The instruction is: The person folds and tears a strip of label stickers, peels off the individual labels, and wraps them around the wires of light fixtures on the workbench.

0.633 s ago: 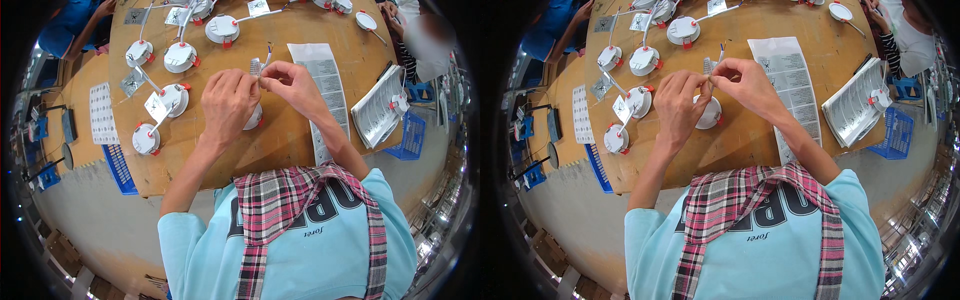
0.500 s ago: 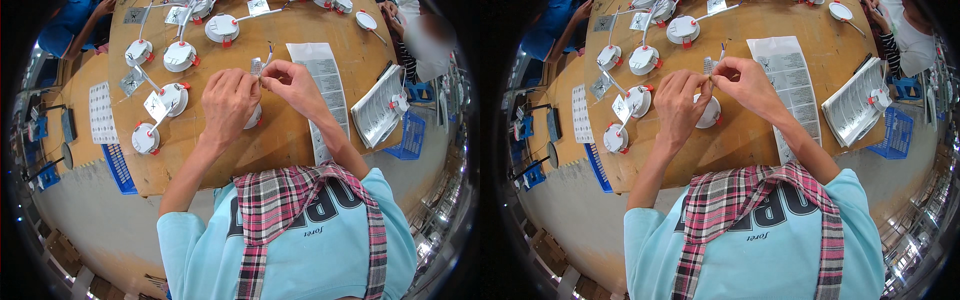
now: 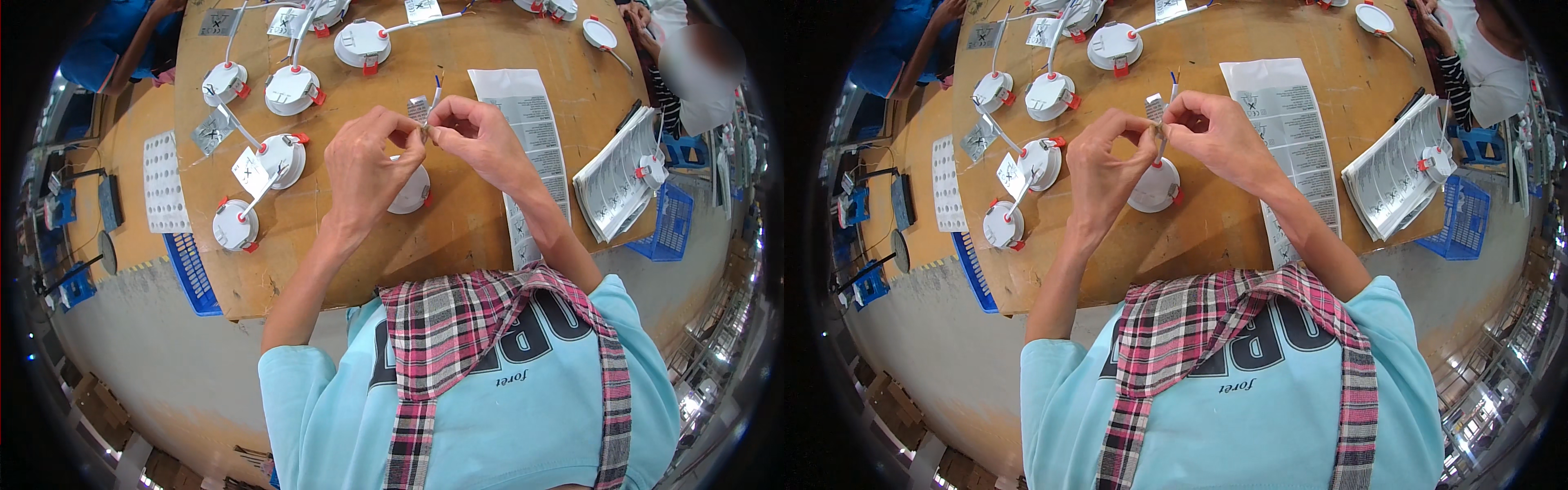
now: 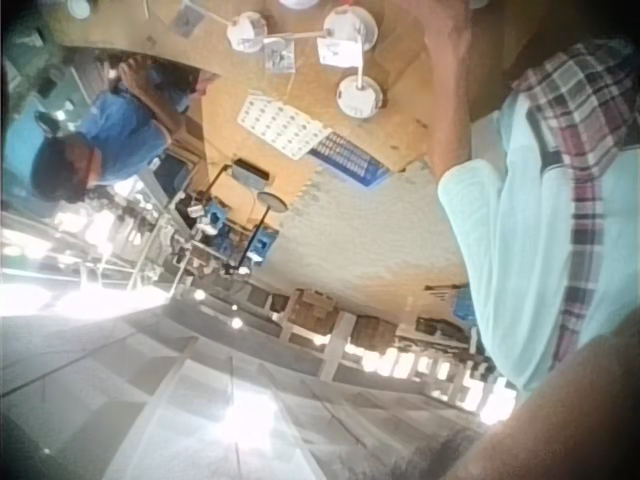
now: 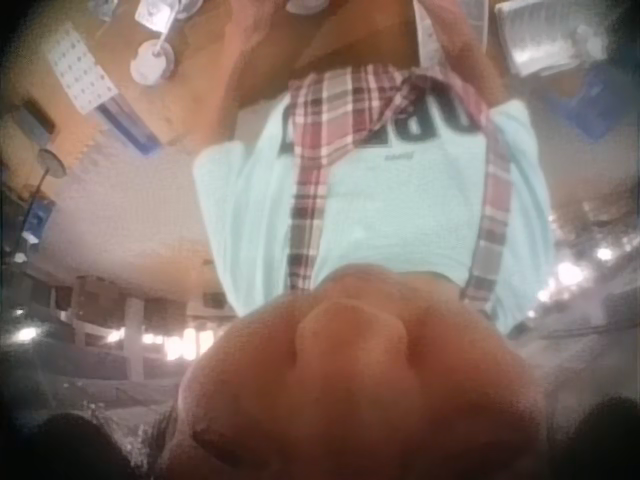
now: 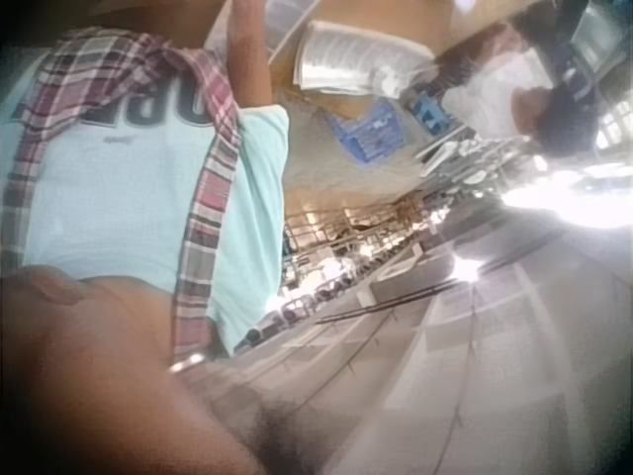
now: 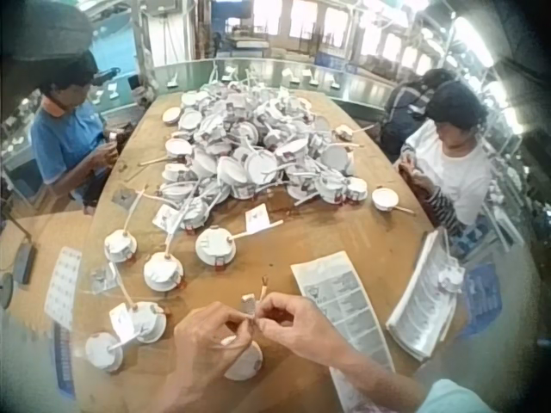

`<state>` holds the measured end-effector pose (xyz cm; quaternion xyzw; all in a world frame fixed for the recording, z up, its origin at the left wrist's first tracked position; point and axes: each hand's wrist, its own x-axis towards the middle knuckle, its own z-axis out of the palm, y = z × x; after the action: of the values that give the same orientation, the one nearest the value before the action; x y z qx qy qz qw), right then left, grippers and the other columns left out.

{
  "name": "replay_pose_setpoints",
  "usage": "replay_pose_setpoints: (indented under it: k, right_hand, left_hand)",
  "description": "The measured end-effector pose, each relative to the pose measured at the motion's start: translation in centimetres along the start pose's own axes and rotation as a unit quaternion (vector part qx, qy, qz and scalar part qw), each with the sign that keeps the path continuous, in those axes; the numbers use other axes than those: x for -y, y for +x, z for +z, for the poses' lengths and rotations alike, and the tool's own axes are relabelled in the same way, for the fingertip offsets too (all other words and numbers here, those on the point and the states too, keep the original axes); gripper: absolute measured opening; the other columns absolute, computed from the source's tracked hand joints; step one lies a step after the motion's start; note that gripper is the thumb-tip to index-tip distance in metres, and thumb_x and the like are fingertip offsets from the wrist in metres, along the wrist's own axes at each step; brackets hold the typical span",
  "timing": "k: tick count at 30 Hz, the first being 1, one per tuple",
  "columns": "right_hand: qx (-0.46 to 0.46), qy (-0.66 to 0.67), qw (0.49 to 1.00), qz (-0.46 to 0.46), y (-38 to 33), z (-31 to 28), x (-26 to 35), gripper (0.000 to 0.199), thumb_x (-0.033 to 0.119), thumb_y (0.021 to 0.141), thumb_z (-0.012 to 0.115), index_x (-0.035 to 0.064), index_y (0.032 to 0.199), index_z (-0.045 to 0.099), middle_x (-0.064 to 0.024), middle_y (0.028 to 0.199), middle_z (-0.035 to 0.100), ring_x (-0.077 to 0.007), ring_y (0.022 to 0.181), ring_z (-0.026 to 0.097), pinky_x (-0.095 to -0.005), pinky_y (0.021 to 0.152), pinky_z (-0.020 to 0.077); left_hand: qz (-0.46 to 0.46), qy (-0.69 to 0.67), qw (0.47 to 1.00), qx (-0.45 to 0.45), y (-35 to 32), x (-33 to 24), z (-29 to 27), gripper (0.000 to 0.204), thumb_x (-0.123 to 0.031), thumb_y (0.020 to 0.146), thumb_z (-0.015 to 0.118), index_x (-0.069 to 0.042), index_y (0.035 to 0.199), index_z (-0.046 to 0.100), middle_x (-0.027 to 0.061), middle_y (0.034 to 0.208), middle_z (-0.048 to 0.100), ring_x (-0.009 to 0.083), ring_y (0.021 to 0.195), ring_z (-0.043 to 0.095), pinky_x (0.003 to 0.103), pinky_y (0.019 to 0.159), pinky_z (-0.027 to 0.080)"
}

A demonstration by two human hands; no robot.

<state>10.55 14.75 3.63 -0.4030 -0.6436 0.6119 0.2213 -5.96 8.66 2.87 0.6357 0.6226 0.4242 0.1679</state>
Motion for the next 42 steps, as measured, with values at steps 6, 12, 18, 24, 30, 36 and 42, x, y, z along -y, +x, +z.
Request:
replay_pose_setpoints:
  k: [6,12,18,24,30,36,42]
  right_hand:
    - [-0.002,0.039,0.999,-0.016,-0.2,-0.4,-0.2,0.015,0.013,0.087,0.060,-0.0024,0.089,0.062,-0.0008,0.079,0.060,-0.0069,0.074,0.054,-0.0227,0.069,0.0450]
    - [-0.015,0.034,0.999,0.017,-0.4,-0.4,0.6,0.019,0.015,0.088,0.061,-0.0028,0.095,0.065,-0.0031,0.083,0.064,-0.0080,0.079,0.059,-0.0230,0.073,0.0476]
    - [-0.009,0.047,0.999,0.017,-0.6,-0.4,1.1,0.019,0.014,0.088,0.061,-0.0033,0.095,0.065,-0.0048,0.084,0.066,-0.0103,0.080,0.062,-0.0237,0.074,0.0491]
    - [-0.022,0.011,1.000,0.011,-0.7,0.0,1.2,0.018,0.012,0.088,0.061,-0.0042,0.094,0.065,-0.0055,0.082,0.065,-0.0100,0.077,0.062,-0.0240,0.072,0.0491]
    - [-0.033,-0.016,0.999,-0.020,-0.8,0.1,1.3,0.017,0.011,0.088,0.061,-0.0043,0.092,0.064,-0.0047,0.080,0.065,-0.0090,0.075,0.059,-0.0246,0.071,0.0486]
    - [-0.021,0.044,0.999,-0.014,-0.7,-0.4,1.0,0.015,0.013,0.088,0.062,-0.0022,0.091,0.064,-0.0024,0.082,0.063,-0.0076,0.076,0.058,-0.0231,0.072,0.0472]
    - [-0.026,0.057,0.998,-0.003,-0.9,-0.5,1.0,0.019,0.016,0.089,0.061,-0.0015,0.094,0.064,-0.0025,0.083,0.063,-0.0075,0.079,0.058,-0.0221,0.073,0.0461]
  left_hand:
    - [-0.099,-0.115,0.988,0.035,0.3,-0.1,-0.9,0.003,-0.007,0.075,0.069,-0.005,0.077,0.067,0.0055,0.072,0.066,0.0208,0.064,0.064,0.033,0.063,0.048]
    - [0.050,0.025,0.998,-0.026,0.3,-0.3,-0.8,0.006,-0.007,0.074,0.071,-0.006,0.079,0.068,0.0050,0.075,0.066,0.0218,0.070,0.064,0.033,0.068,0.050]
    - [0.120,0.056,0.990,-0.040,0.3,-0.6,-0.6,0.013,-0.002,0.072,0.072,-0.007,0.084,0.069,0.0054,0.081,0.068,0.0226,0.075,0.065,0.034,0.070,0.050]
    - [0.141,0.083,0.985,-0.056,0.3,-0.6,-0.3,0.009,-0.006,0.072,0.072,-0.007,0.077,0.065,0.0042,0.074,0.065,0.0214,0.070,0.063,0.035,0.072,0.051]
    - [0.061,0.041,0.997,-0.015,0.0,-0.5,-0.2,0.009,-0.006,0.072,0.071,-0.007,0.078,0.064,0.0049,0.073,0.064,0.0218,0.069,0.063,0.033,0.068,0.050]
    - [-0.057,-0.094,0.994,-0.016,0.1,-0.7,-0.4,0.006,-0.002,0.078,0.066,-0.002,0.083,0.064,0.0076,0.077,0.064,0.0201,0.070,0.065,0.032,0.065,0.050]
    - [-0.087,-0.126,0.988,-0.031,-0.3,-0.2,0.0,0.009,-0.002,0.077,0.067,-0.002,0.085,0.064,0.0089,0.080,0.064,0.0215,0.073,0.065,0.032,0.068,0.050]
